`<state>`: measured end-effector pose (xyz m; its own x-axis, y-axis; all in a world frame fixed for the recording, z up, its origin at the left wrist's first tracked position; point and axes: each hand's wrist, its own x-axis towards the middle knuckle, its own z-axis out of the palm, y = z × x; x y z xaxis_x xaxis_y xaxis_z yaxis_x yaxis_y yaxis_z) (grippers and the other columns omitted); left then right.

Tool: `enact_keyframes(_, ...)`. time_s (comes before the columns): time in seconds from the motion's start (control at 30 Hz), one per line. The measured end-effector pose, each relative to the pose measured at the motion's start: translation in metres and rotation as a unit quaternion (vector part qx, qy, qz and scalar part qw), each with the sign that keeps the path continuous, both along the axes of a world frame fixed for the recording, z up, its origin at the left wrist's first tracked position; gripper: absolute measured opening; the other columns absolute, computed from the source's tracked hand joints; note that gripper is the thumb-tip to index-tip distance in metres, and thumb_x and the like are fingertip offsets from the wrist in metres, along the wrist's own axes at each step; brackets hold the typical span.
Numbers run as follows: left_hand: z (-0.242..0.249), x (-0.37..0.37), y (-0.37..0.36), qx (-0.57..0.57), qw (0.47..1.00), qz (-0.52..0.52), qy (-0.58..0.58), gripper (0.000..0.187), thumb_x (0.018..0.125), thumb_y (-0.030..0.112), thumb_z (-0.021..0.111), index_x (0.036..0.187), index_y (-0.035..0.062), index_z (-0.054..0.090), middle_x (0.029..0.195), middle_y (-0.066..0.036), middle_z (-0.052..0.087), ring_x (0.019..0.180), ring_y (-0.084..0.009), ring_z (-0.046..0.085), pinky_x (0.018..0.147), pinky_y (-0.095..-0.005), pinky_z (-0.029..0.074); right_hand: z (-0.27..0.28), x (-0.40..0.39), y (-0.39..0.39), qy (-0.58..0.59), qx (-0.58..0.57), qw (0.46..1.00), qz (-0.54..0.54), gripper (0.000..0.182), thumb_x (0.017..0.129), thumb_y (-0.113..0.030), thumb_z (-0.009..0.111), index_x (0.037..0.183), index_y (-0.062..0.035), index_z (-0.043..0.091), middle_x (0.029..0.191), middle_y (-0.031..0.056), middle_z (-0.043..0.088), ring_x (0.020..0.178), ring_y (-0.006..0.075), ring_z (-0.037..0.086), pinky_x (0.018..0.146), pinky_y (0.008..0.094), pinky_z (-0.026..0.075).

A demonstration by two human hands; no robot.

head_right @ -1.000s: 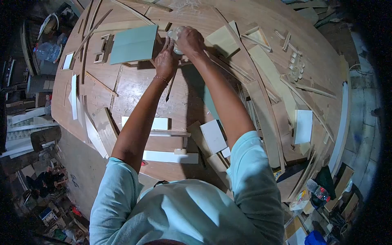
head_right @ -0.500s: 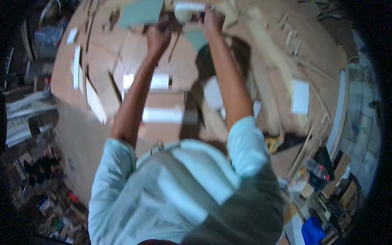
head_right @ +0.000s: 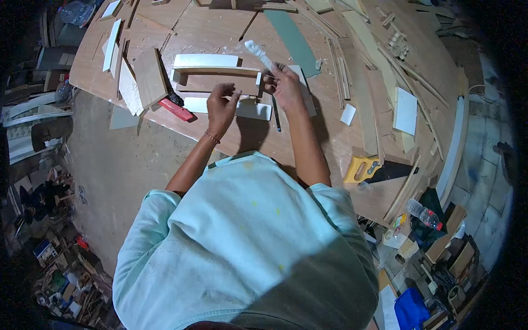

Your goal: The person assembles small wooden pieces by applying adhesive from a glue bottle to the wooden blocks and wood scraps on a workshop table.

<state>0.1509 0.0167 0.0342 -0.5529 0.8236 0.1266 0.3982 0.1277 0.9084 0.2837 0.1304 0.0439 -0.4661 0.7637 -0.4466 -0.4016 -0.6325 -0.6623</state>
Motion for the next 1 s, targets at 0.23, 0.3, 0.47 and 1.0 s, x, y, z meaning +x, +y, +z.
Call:
enact_keyframes(0.23,-0.015,0.029,0.028,-0.056,0.984,-0.064,0.157,0.043,0.068,0.03,0.067,0.09,-0.0034,0.051,0.086,-0.018,0.052,0.086,-0.0318,0.051,0.073,-0.0381,0.042,-0.011,0.023,-0.019,-0.029,0.007,0.999,-0.038,0.013,0.084,-0.016,0.049,0.094,-0.0072,0.048,0.081,0.0057,0.059,0.063,0.0125,0.055,0.05,0.0242,0.04)
enact_keyframes(0.3,-0.013,0.033,0.037,-0.068,0.983,-0.062,0.16,0.042,0.068,0.03,0.067,0.089,-0.0028,0.051,0.086,-0.017,0.051,0.085,-0.0318,0.05,0.073,-0.0385,0.041,-0.008,0.03,-0.022,-0.051,0.016,0.998,-0.044,0.013,0.084,-0.017,0.05,0.093,-0.0079,0.049,0.081,0.0048,0.059,0.063,0.0122,0.054,0.05,0.0241,0.039)
enact_keyframes(0.47,-0.022,0.035,0.05,-0.075,0.98,-0.028,0.179,0.029,0.071,0.024,0.063,0.081,0.0001,0.049,0.082,-0.017,0.05,0.081,-0.0318,0.05,0.069,-0.0394,0.041,-0.016,0.036,-0.025,-0.044,0.037,0.997,-0.05,0.015,0.084,-0.015,0.05,0.096,-0.0078,0.052,0.08,0.0033,0.059,0.061,0.0105,0.053,0.049,0.0235,0.039)
enact_keyframes(1.0,-0.005,0.014,0.013,0.089,0.99,0.042,-0.103,0.015,0.071,0.0,0.06,0.084,-0.002,0.053,0.076,-0.012,0.06,0.07,-0.017,0.059,0.064,-0.0263,0.047,0.034,0.026,-0.055,-0.398,0.379,0.833,-0.056,0.019,0.081,-0.013,0.055,0.093,-0.0009,0.061,0.069,0.0036,0.059,0.059,0.0082,0.051,0.056,0.0224,0.042)
